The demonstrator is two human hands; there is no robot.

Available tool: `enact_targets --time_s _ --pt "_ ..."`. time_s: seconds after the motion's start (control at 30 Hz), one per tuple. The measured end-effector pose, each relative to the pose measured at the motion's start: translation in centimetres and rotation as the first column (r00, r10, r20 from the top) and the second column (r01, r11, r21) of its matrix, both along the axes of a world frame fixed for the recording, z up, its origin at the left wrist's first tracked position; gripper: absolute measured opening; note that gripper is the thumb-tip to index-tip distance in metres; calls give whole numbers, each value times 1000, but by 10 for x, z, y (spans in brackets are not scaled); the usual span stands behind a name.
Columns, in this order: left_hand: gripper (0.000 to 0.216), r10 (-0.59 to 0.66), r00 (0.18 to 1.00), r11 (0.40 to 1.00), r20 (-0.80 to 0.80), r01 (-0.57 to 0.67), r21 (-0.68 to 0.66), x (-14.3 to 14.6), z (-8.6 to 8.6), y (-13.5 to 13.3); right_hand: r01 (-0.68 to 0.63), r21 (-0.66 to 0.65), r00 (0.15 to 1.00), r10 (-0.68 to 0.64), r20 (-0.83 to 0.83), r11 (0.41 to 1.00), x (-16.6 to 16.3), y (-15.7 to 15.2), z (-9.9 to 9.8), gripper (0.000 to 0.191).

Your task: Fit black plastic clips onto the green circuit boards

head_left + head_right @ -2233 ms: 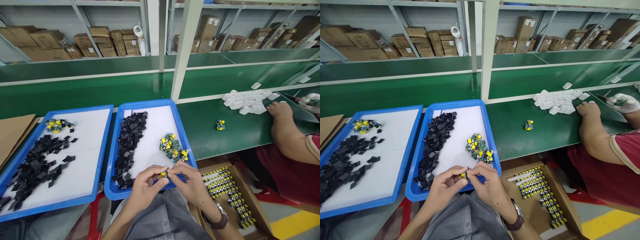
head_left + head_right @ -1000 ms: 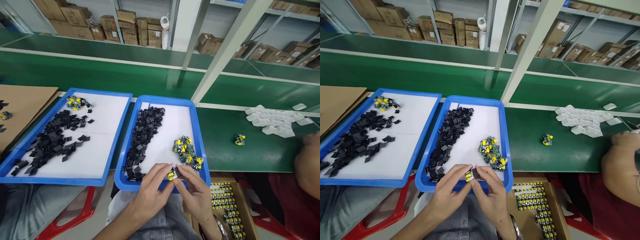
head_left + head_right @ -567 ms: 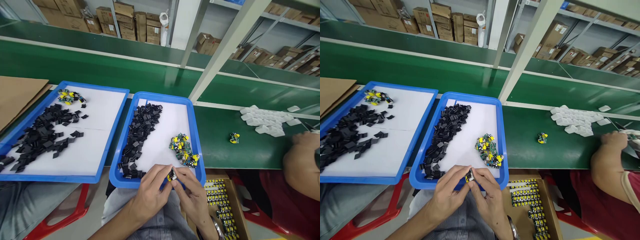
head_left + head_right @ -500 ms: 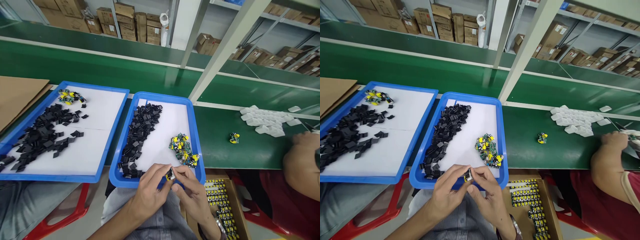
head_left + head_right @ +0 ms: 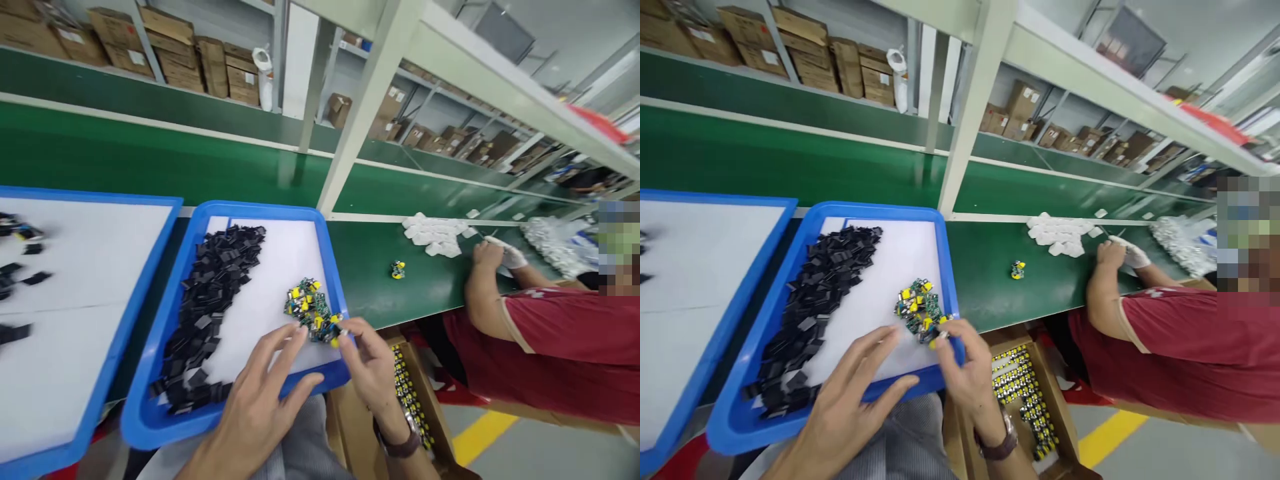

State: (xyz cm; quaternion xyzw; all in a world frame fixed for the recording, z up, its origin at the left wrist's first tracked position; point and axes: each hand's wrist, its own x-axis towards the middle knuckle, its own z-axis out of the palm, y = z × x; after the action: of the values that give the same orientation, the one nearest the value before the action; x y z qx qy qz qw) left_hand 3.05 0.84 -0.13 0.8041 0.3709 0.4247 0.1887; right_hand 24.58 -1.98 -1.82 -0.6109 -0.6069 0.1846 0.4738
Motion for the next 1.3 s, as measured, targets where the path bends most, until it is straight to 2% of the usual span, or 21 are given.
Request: enact_targets --time_s 0.03,0.13,0.23,0.3,0.37,0.47,0.53,0.6,0.7,0.77,0.87,0.97,1.07,1.17,1.3 --pt "60 30 999 999 -17 -30 25 -1 0 5 117 14 977 -117 177 993 21 8 -5 20" --pt "52 99 994 991 -38 -95 90 -8 -5 17 286 65 886 -290 363 956 84 35 -26 24" --pt "42 92 988 990 -127 -77 116 -14 -15 23 370 88 806 -367 464 925 134 62 -46 23" --pt "39 87 974 991 -209 -64 117 -16 -21 24 408 101 767 -401 500 907 158 80 -53 32" --pt "36 95 954 992 -284 -66 110 -16 -25 24 426 104 749 -415 516 899 175 95 -54 41" --pt "39 112 918 993 -380 -89 77 -10 -28 25 404 110 759 -400 513 908 184 113 -43 48" --pt "47 112 900 994 -422 -103 44 -2 -29 28 326 125 793 -343 504 937 174 121 -31 50" --pt "55 105 892 994 -441 -113 9 6 -30 31 181 133 839 -224 497 974 149 128 -17 46" --pt "54 93 884 986 -458 -147 -83 15 -28 34 -143 77 867 87 490 987 89 139 6 35" --pt "47 64 872 972 -485 -164 -167 15 -22 34 -393 -19 809 355 468 919 43 148 22 32" --pt "37 -3 857 954 -516 -153 -259 7 -8 27 -583 -130 658 560 503 802 -17 164 37 30" --pt "32 -45 850 936 -524 -148 -320 -7 4 17 -654 -175 561 627 540 736 -60 181 39 23" --pt "28 -57 862 919 -504 -152 -364 -20 7 8 -667 -199 531 646 548 718 -85 197 29 20" --pt "30 -72 878 914 -473 -132 -384 -29 2 3 -670 -220 532 666 522 709 -96 210 19 25" --pt "26 -117 869 900 -480 -112 -421 -38 -4 3 -651 -213 605 667 435 729 -89 218 17 13"
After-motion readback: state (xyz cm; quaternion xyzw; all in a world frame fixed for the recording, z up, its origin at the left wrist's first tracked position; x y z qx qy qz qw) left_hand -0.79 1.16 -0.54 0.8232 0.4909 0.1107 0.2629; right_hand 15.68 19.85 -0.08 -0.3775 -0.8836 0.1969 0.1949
